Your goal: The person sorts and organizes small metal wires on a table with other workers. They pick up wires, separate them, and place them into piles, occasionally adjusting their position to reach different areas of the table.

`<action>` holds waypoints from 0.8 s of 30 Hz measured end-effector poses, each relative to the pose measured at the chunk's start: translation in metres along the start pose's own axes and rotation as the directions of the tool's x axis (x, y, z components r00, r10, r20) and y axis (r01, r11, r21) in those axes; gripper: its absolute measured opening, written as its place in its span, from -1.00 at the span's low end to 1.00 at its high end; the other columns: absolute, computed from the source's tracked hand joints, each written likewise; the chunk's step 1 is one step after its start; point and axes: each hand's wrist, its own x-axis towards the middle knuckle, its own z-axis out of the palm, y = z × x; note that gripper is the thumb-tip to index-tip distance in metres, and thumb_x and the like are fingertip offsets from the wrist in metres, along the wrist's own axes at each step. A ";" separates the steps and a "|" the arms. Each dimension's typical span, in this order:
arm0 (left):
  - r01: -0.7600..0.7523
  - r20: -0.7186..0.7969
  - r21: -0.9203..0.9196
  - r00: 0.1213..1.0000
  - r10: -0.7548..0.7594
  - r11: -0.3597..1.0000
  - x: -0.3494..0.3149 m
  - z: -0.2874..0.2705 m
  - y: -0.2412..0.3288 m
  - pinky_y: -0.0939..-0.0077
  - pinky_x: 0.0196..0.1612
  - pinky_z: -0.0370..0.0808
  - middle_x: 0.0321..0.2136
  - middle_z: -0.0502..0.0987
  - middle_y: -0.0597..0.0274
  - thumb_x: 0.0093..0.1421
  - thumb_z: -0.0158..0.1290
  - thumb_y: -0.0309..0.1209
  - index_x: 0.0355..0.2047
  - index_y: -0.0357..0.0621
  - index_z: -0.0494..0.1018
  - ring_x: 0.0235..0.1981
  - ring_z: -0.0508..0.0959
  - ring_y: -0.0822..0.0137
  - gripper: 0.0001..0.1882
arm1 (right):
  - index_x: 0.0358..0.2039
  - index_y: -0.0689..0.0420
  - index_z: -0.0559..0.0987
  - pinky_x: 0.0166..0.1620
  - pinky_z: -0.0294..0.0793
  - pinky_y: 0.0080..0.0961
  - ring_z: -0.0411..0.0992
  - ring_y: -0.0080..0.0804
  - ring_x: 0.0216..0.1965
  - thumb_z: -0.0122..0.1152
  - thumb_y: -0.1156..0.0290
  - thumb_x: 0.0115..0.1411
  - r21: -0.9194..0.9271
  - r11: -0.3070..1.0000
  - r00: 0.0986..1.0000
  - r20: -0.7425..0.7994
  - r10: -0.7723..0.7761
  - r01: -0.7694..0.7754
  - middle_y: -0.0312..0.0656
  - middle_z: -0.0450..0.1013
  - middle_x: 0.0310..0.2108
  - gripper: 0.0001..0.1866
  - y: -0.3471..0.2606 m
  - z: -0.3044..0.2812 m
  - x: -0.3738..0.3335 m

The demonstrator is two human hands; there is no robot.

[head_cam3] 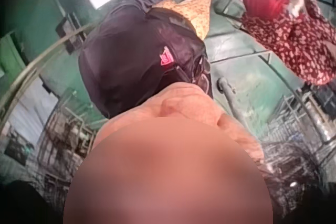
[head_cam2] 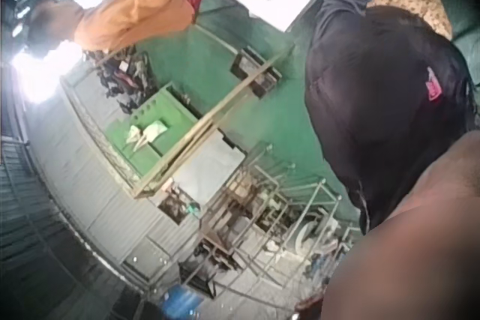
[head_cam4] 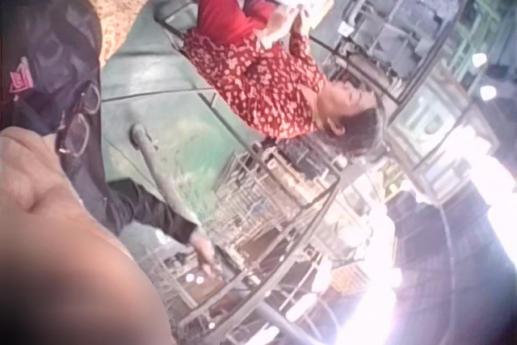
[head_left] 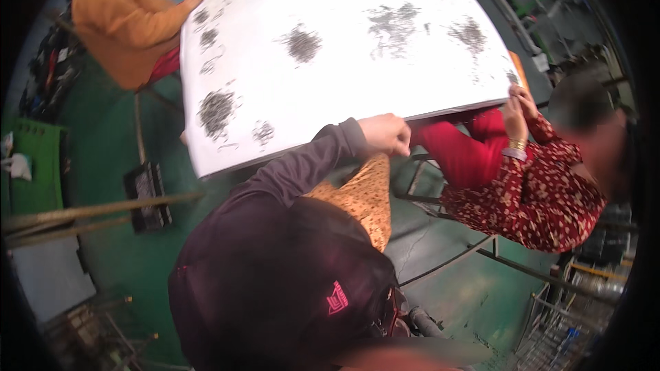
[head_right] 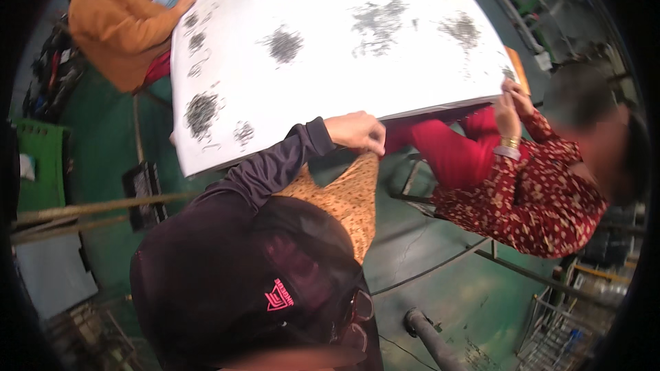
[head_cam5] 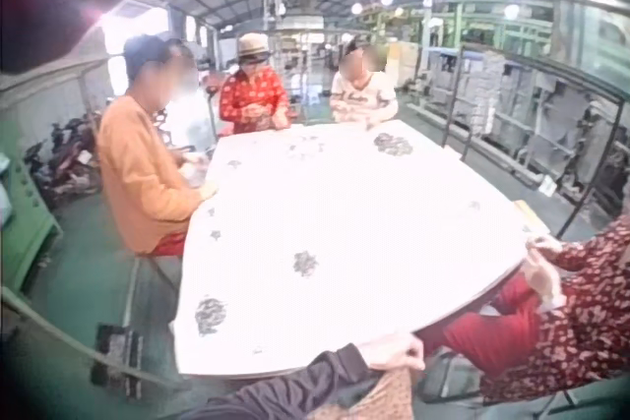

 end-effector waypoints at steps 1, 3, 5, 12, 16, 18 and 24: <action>-0.021 -0.151 0.097 0.988 0.036 0.995 -0.015 -0.005 -0.003 0.42 -0.33 0.53 -0.41 0.62 0.13 0.13 0.16 -0.28 -0.33 -0.21 0.55 -0.27 0.62 0.24 -0.77 | 0.17 0.15 0.23 0.18 0.26 -0.20 0.30 -0.08 0.13 -0.14 0.20 0.37 0.037 0.999 0.999 0.018 0.029 -0.029 0.09 0.24 0.18 -0.55 -0.004 0.017 -0.020; 0.178 -0.428 0.251 0.902 -0.056 0.951 -0.040 -0.024 -0.023 0.28 -0.24 0.50 -0.42 0.60 0.05 0.07 0.19 -0.31 -0.39 -0.16 0.56 -0.30 0.60 0.10 -0.81 | 0.06 0.22 0.33 0.06 0.37 -0.29 0.36 -0.13 0.05 -0.12 0.23 0.37 0.060 0.986 0.973 0.184 0.142 -0.156 0.09 0.25 0.16 -0.62 -0.032 0.066 -0.081; 0.315 -0.648 0.225 0.755 -0.100 0.922 -0.063 -0.051 -0.058 0.22 -0.22 0.49 -0.43 0.59 0.05 0.05 0.19 -0.34 -0.40 -0.15 0.57 -0.31 0.59 0.05 -0.84 | -0.11 0.33 0.50 -0.11 0.56 -0.42 0.45 -0.21 -0.09 -0.09 0.30 0.37 0.056 0.932 0.870 0.383 0.311 -0.358 0.09 0.30 0.09 -0.66 -0.075 0.135 -0.127; 0.455 -0.791 0.449 0.602 0.106 0.769 -0.085 -0.110 -0.167 0.19 -0.23 0.47 -0.41 0.52 0.09 0.09 0.10 -0.41 -0.41 -0.14 0.58 -0.27 0.52 0.04 -0.90 | -0.16 0.43 0.49 -0.09 0.55 -0.40 0.47 -0.24 -0.19 -0.11 0.54 0.28 0.391 0.372 0.526 0.440 0.728 -0.842 0.04 0.43 -0.12 -0.74 -0.232 0.348 -0.093; 0.476 -0.764 0.509 0.635 0.120 0.717 -0.074 -0.103 -0.176 0.18 -0.24 0.46 -0.40 0.45 0.12 0.15 0.03 -0.43 -0.40 -0.16 0.47 -0.25 0.49 0.04 -0.92 | -0.11 0.28 0.55 -0.12 0.45 -0.57 0.46 -0.46 -0.24 0.01 0.66 0.17 0.270 0.271 0.343 0.899 0.274 -0.924 -0.17 0.50 -0.29 -0.71 -0.304 0.435 -0.114; 0.548 -0.760 0.542 0.644 0.092 0.637 -0.075 -0.101 -0.169 0.17 -0.25 0.46 -0.38 0.44 0.12 0.17 0.01 -0.44 -0.36 -0.16 0.42 -0.24 0.48 0.03 -0.92 | -0.06 0.18 0.56 -0.24 0.44 -0.55 0.45 -0.50 -0.35 0.07 0.59 0.19 0.259 0.177 0.247 0.965 -0.090 -0.949 -0.17 0.51 -0.33 -0.71 -0.343 0.489 -0.153; 0.289 -0.860 0.328 0.486 0.157 0.900 -0.088 -0.094 -0.120 0.17 -0.22 0.41 -0.41 0.48 -0.01 0.20 0.00 -0.49 -0.33 -0.24 0.43 -0.30 0.49 -0.04 -0.92 | -0.24 0.24 0.61 -0.13 0.43 -0.22 0.41 -0.01 -0.25 0.05 0.70 0.01 0.459 0.414 0.471 0.879 -0.080 -0.786 0.00 0.46 -0.36 -0.70 -0.455 0.611 -0.246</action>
